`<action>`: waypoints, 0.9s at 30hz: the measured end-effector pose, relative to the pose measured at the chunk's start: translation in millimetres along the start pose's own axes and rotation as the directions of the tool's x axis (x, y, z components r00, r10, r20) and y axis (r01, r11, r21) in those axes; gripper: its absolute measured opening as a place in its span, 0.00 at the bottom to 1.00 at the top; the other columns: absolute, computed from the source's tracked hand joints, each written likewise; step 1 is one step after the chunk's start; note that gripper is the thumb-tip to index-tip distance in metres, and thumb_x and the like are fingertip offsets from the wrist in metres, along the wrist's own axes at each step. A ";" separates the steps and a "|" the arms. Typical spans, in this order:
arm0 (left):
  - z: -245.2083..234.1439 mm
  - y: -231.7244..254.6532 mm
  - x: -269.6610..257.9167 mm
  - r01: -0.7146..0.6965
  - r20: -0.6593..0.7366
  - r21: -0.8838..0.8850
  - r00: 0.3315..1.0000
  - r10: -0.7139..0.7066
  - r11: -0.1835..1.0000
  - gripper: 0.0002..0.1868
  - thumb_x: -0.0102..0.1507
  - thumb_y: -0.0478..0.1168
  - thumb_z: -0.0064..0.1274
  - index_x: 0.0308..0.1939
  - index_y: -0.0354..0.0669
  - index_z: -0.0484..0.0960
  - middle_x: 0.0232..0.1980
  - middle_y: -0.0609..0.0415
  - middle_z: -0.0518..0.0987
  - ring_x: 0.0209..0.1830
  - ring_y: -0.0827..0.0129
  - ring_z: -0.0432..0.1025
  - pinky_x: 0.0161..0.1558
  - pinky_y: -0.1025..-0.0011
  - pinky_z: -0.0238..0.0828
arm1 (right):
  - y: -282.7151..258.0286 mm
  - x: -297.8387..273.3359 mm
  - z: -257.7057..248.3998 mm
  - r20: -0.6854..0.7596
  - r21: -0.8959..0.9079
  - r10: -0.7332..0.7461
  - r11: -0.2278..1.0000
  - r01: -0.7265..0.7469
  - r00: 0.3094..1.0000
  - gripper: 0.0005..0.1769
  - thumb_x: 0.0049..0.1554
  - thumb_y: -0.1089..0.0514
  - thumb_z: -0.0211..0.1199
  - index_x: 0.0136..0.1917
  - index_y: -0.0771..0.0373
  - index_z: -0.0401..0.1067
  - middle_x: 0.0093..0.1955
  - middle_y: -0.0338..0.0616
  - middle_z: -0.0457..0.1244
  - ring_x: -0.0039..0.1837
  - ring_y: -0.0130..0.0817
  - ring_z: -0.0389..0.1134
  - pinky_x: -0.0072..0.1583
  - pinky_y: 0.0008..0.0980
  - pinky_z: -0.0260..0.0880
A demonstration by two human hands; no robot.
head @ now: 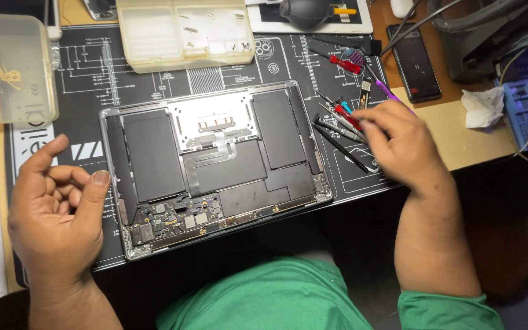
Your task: The person uses a red screwdriver to unscrew a metal bracket on the internal circuit board of a disassembled tablet. They then use tweezers to carefully lift and remove a small component from the board.
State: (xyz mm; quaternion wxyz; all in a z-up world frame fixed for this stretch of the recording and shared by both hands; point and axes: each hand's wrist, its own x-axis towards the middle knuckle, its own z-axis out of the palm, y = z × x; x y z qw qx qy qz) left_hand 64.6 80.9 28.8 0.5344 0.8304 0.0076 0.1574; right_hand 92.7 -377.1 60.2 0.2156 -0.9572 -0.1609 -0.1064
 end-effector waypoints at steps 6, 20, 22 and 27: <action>-0.6 -1.5 -0.6 -0.012 -0.018 -0.012 1.000 0.011 1.000 0.28 0.72 0.27 0.59 0.74 0.24 0.69 0.41 0.47 0.71 0.33 0.75 0.60 0.39 0.81 0.61 | 2.5 2.0 -12.3 -0.037 -0.010 0.038 0.999 -0.038 0.999 0.12 0.63 0.62 0.66 0.59 0.66 0.79 0.55 0.49 0.68 0.54 0.37 0.68 0.55 0.32 0.68; -1.4 -5.8 0.8 -0.038 -0.033 -0.047 0.999 0.036 0.998 0.27 0.71 0.29 0.59 0.73 0.27 0.70 0.39 0.50 0.71 0.32 0.76 0.60 0.38 0.82 0.60 | 13.8 22.3 8.7 0.102 -0.123 0.234 0.967 -0.221 0.967 0.10 0.61 0.53 0.66 0.51 0.61 0.76 0.41 0.39 0.68 0.44 0.33 0.66 0.48 0.34 0.64; -1.2 -5.7 0.8 -0.037 -0.037 -0.052 0.999 0.035 0.998 0.27 0.71 0.29 0.59 0.73 0.27 0.70 0.39 0.50 0.71 0.32 0.76 0.60 0.37 0.82 0.60 | 14.8 23.7 12.4 0.103 -0.116 0.235 0.968 -0.223 0.967 0.12 0.62 0.52 0.65 0.52 0.63 0.77 0.42 0.40 0.68 0.45 0.34 0.66 0.49 0.35 0.65; -3.5 4.7 0.7 -0.024 -0.017 -0.003 1.000 0.024 1.000 0.26 0.70 0.31 0.59 0.71 0.32 0.72 0.38 0.55 0.71 0.29 0.78 0.57 0.35 0.81 0.62 | 15.1 28.3 20.2 0.068 -0.457 0.304 0.856 -0.241 0.950 0.12 0.60 0.52 0.53 0.41 0.58 0.73 0.37 0.45 0.66 0.45 0.52 0.66 0.45 0.52 0.65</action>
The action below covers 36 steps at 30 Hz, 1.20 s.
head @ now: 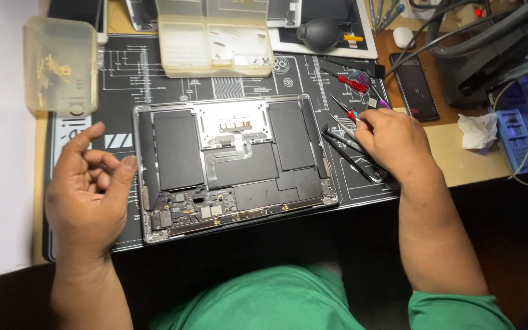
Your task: The person uses a red screwdriver to unscrew a metal bracket on the internal circuit board of a disassembled tablet. They then use tweezers to carefully lift and remove a small component from the board.
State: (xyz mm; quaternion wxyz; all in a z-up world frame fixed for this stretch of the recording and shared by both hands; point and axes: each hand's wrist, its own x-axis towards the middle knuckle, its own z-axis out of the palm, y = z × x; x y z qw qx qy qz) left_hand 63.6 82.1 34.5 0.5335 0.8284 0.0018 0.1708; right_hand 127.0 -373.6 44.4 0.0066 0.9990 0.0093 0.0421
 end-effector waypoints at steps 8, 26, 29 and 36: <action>-0.8 3.8 1.2 0.014 0.012 -0.004 1.000 -0.014 1.000 0.26 0.68 0.34 0.59 0.70 0.36 0.72 0.36 0.58 0.71 0.27 0.79 0.57 0.34 0.81 0.63 | 12.7 12.4 -7.6 -0.235 0.075 -0.164 0.980 0.186 0.958 0.12 0.66 0.56 0.55 0.53 0.64 0.76 0.50 0.51 0.65 0.50 0.53 0.67 0.48 0.51 0.65; 0.0 2.5 5.7 0.034 0.041 0.097 0.998 -0.038 0.995 0.27 0.65 0.42 0.59 0.68 0.44 0.74 0.35 0.64 0.71 0.25 0.80 0.57 0.35 0.81 0.65 | -76.8 77.8 -36.5 -0.412 0.833 -0.163 0.331 0.443 0.897 0.06 0.74 0.63 0.49 0.60 0.68 0.58 0.52 0.61 0.65 0.47 0.42 0.72 0.46 0.28 0.73; 0.1 2.2 5.8 0.045 0.038 0.110 0.998 -0.049 0.993 0.27 0.65 0.42 0.60 0.68 0.45 0.74 0.35 0.65 0.71 0.25 0.80 0.57 0.35 0.81 0.65 | -106.7 88.0 -42.1 -0.355 0.844 -0.209 0.348 0.408 0.911 0.05 0.71 0.68 0.49 0.61 0.69 0.59 0.55 0.62 0.66 0.52 0.42 0.73 0.51 0.29 0.76; -1.4 3.8 5.7 0.050 0.030 0.105 0.998 -0.054 0.993 0.28 0.64 0.43 0.60 0.68 0.45 0.74 0.34 0.65 0.71 0.25 0.80 0.56 0.34 0.80 0.64 | -133.2 107.2 -38.6 -0.313 0.693 -0.327 0.563 0.450 0.892 0.04 0.68 0.63 0.57 0.56 0.64 0.67 0.51 0.46 0.70 0.52 0.31 0.73 0.55 0.28 0.72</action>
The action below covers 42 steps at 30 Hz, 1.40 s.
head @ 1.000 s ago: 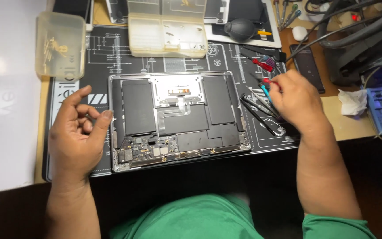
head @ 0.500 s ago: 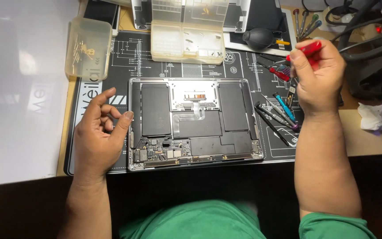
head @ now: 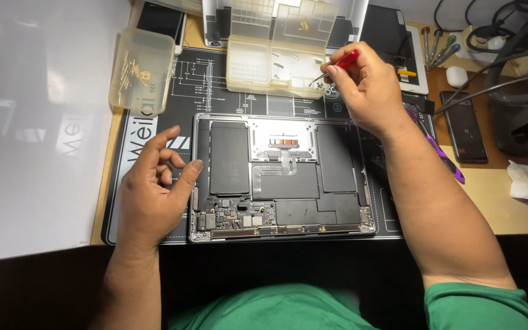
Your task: The person uses a red screwdriver to unscrew a metal bracket on the internal circuit board of a disassembled tablet. They then use tweezers to carefully lift and remove a small component from the board.
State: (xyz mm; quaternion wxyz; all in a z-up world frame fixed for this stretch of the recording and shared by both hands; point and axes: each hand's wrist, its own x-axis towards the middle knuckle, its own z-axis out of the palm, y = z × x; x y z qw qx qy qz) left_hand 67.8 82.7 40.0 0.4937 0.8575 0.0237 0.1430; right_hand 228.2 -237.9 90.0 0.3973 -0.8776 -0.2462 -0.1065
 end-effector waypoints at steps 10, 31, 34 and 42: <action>-0.6 1.2 1.4 0.039 0.013 0.016 0.999 -0.040 0.999 0.28 0.63 0.45 0.60 0.67 0.49 0.75 0.34 0.67 0.71 0.24 0.80 0.55 0.27 0.79 0.62 | 0.4 1.5 3.6 -0.026 0.019 0.012 1.000 -0.012 1.000 0.04 0.68 0.64 0.56 0.57 0.63 0.66 0.52 0.47 0.70 0.51 0.33 0.75 0.53 0.27 0.75; 83.8 57.7 102.4 -0.373 0.557 -0.015 0.768 0.317 0.928 0.25 0.57 0.46 0.64 0.57 0.47 0.81 0.46 0.52 0.86 0.42 0.62 0.83 0.44 0.60 0.78 | -9.6 -46.9 12.0 -0.124 0.630 0.098 0.776 0.002 0.987 0.13 0.66 0.62 0.58 0.60 0.70 0.62 0.49 0.61 0.69 0.46 0.37 0.74 0.47 0.30 0.79; 96.6 55.7 114.0 -0.317 0.579 -0.016 0.770 0.267 0.948 0.24 0.53 0.47 0.67 0.52 0.48 0.83 0.43 0.55 0.87 0.40 0.66 0.83 0.42 0.68 0.79 | -6.3 -50.6 17.0 -0.145 0.641 0.102 0.767 0.015 0.984 0.11 0.65 0.64 0.59 0.59 0.70 0.64 0.48 0.61 0.70 0.45 0.37 0.74 0.46 0.31 0.79; 111.4 41.1 97.5 -0.173 0.562 -0.182 0.790 0.247 0.968 0.14 0.56 0.39 0.64 0.45 0.46 0.85 0.38 0.52 0.88 0.38 0.62 0.84 0.41 0.68 0.80 | -8.4 -56.4 21.7 -0.090 0.656 0.131 0.754 -0.040 0.987 0.11 0.63 0.65 0.60 0.57 0.73 0.66 0.46 0.63 0.70 0.43 0.38 0.74 0.46 0.34 0.80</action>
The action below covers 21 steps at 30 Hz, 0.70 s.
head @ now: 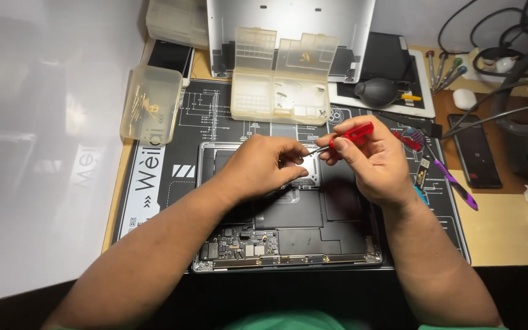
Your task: The person uses a red screwdriver to unscrew a metal bracket on the internal circuit board of a disassembled tablet. They then use tweezers to carefully lift and remove a small component from the board.
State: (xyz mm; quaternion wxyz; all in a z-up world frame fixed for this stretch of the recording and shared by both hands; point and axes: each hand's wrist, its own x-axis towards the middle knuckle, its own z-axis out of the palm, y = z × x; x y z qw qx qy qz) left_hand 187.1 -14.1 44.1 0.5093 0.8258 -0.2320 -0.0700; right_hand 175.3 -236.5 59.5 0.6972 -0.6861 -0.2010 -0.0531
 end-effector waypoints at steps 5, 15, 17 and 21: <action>-5.1 -3.4 -0.1 -0.019 -0.036 -0.057 0.999 0.017 0.998 0.10 0.57 0.38 0.62 0.42 0.48 0.87 0.33 0.56 0.87 0.34 0.70 0.82 0.38 0.72 0.79 | -4.7 -2.2 3.5 -0.030 0.021 0.013 1.000 -0.012 0.999 0.11 0.62 0.65 0.60 0.57 0.73 0.66 0.47 0.64 0.70 0.43 0.38 0.74 0.46 0.33 0.80; -7.3 7.9 -3.9 -0.125 -0.085 -0.094 0.990 0.117 0.988 0.05 0.60 0.36 0.61 0.39 0.50 0.88 0.32 0.54 0.87 0.35 0.65 0.84 0.39 0.71 0.79 | -4.0 -3.2 3.6 -0.044 0.027 0.002 1.000 0.000 0.999 0.11 0.62 0.65 0.60 0.56 0.73 0.65 0.46 0.65 0.70 0.43 0.38 0.74 0.45 0.32 0.80; -7.9 5.8 -3.2 -0.114 -0.087 -0.080 0.990 0.107 0.990 0.06 0.60 0.35 0.60 0.40 0.50 0.88 0.32 0.54 0.87 0.35 0.64 0.84 0.39 0.71 0.79 | -2.7 -3.5 2.7 -0.050 0.034 -0.003 0.999 0.004 0.999 0.11 0.63 0.65 0.60 0.56 0.74 0.65 0.46 0.65 0.70 0.43 0.38 0.74 0.45 0.33 0.80; -4.8 6.6 -4.3 -0.083 -0.094 -0.112 0.993 0.072 0.990 0.08 0.62 0.34 0.58 0.43 0.48 0.88 0.35 0.51 0.88 0.38 0.62 0.84 0.40 0.68 0.79 | -0.1 -2.4 -2.4 -0.068 0.068 -0.027 0.997 0.031 0.997 0.11 0.63 0.65 0.59 0.57 0.74 0.63 0.46 0.67 0.69 0.43 0.39 0.74 0.45 0.33 0.80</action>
